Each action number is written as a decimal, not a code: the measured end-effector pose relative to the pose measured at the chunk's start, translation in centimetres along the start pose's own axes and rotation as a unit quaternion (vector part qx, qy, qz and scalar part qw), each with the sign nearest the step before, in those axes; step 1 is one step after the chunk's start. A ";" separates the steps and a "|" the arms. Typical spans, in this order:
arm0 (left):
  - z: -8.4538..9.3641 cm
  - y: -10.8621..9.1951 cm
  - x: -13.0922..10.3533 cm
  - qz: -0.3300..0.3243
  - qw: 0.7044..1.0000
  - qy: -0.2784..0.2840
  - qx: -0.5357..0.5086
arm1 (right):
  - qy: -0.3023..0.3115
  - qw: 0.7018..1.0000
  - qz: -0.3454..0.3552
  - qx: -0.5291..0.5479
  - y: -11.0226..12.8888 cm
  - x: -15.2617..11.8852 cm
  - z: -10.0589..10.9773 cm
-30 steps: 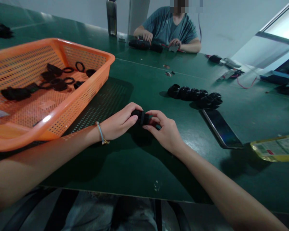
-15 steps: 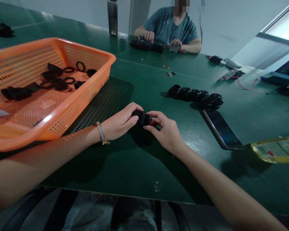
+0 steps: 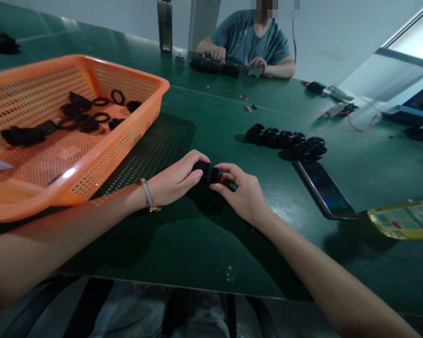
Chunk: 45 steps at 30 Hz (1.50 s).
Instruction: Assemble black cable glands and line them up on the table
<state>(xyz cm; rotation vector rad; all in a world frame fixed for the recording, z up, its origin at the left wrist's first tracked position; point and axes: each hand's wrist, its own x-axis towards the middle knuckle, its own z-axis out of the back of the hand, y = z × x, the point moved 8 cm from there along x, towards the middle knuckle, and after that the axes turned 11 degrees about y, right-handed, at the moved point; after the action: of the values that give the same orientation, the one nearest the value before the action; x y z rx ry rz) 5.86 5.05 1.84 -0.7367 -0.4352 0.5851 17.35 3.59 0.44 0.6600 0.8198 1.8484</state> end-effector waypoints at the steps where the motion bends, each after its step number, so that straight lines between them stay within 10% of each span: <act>1: 0.0 0.0 0.0 0.001 1.000 0.000 0.002 | 0.000 1.000 0.001 0.001 0.0 0.0 0.0; 45: 0.1 0.1 0.0 -0.001 1.000 -0.003 0.004 | 0.006 1.000 0.003 -0.012 -0.2 0.0 0.0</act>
<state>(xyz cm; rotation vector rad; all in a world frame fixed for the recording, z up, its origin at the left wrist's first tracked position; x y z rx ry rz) 5.77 5.14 1.84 -0.7273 -0.4396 0.5881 17.43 3.59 0.29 0.6383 0.8032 1.8672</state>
